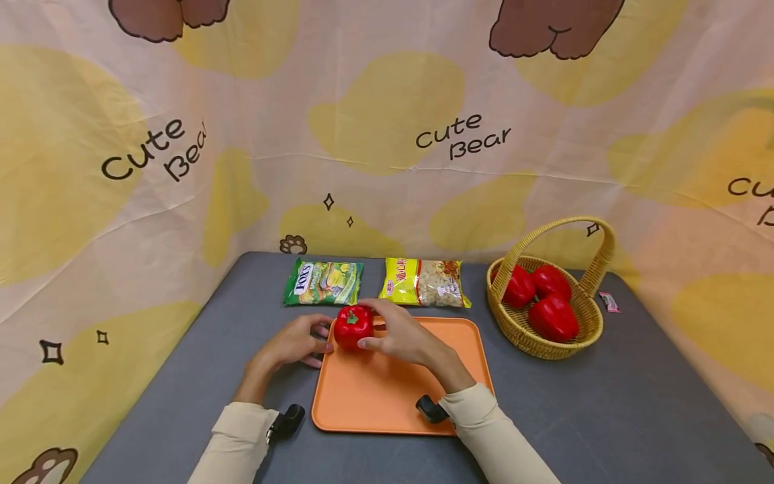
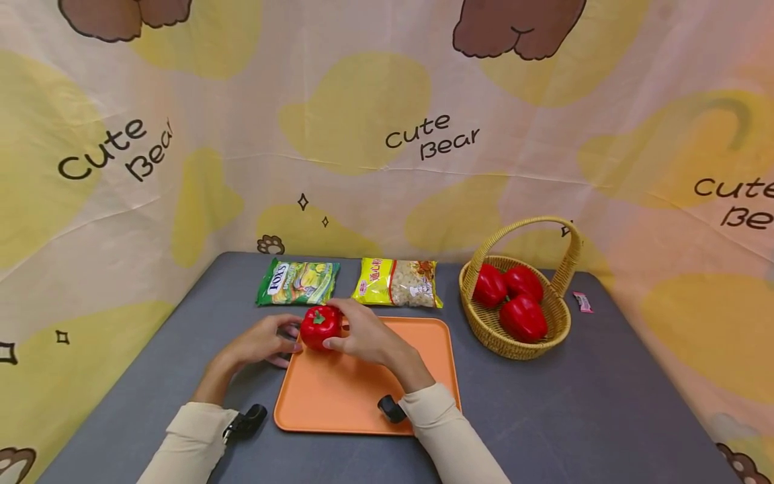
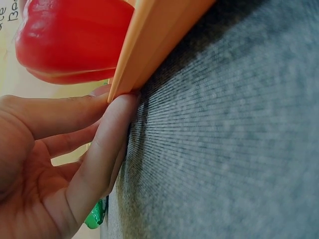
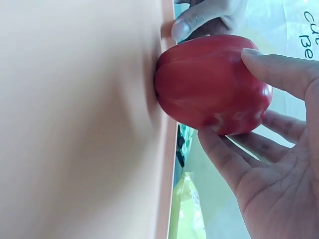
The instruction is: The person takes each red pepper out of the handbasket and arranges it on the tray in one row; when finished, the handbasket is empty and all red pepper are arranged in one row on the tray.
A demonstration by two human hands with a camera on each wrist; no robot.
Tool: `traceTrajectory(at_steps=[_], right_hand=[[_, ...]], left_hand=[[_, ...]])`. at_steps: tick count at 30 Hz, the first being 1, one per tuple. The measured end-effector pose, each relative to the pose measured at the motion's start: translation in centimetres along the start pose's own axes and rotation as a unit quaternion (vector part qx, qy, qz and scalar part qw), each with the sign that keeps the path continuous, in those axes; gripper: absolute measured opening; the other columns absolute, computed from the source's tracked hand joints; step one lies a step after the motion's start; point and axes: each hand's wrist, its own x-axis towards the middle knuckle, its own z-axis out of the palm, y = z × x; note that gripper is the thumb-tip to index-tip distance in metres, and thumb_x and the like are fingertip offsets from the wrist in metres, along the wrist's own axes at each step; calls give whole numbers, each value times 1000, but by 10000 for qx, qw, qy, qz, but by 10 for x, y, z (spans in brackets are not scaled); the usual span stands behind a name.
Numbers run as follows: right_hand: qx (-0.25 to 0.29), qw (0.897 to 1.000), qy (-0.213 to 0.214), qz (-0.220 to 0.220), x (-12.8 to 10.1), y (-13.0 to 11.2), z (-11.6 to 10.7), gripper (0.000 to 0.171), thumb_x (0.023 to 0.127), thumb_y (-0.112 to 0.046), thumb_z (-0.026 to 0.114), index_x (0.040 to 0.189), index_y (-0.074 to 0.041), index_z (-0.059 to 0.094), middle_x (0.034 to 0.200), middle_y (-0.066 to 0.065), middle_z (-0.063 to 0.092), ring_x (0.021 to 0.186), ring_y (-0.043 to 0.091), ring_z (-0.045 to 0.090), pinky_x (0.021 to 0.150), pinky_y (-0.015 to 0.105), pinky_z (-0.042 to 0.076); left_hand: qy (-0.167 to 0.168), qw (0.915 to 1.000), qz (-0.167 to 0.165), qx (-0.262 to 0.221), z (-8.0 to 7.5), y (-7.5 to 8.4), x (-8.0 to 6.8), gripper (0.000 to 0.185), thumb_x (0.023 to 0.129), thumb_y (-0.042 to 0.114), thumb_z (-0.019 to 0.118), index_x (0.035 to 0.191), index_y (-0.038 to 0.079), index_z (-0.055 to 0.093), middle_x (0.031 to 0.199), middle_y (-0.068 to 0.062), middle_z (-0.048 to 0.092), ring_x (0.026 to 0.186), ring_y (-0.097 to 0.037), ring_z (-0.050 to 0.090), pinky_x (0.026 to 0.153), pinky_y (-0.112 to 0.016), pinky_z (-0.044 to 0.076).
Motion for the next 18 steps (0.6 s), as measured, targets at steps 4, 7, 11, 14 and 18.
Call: traceTrajectory(at_steps=[4,7,11,14,18], right_hand=[[-30,10000,42,25,0,-2,1,73,85,-34,74,146,-16,39,140,-2,48,123,18,51,101,39,49],[-32,9999,99,73,0,-4,0,78,83,-34,76,148,-15,37,142,-2,46,124,20,50,100,41,49],[-157,9997,168,58,-3,-5,-2,82,82,-39,76,149,-19,35,146,-2,42,129,23,46,102,47,47],[-289,9992,264,-31,-8,-8,-6,82,82,-42,75,150,-23,33,148,-1,41,133,25,42,105,50,44],[-412,9981,433,-116,-18,-11,-16,79,85,-42,73,150,-26,31,148,-2,42,134,25,42,106,50,43]], left_hand=[[-67,10000,19,35,0,1,1,51,85,4,69,134,3,52,110,-17,55,81,-22,66,62,-39,61],[-100,9999,57,42,0,2,2,53,85,5,69,135,4,50,110,-17,55,81,-22,66,62,-39,61],[-35,10000,19,25,-1,0,4,54,85,4,70,135,5,51,108,-15,56,80,-22,66,61,-39,61],[-6,10000,-9,44,-1,-2,5,54,84,4,71,134,6,52,107,-15,56,79,-21,66,60,-38,61],[1,10000,12,57,-2,-4,3,55,84,5,72,134,5,52,108,-15,56,79,-20,66,60,-38,60]])
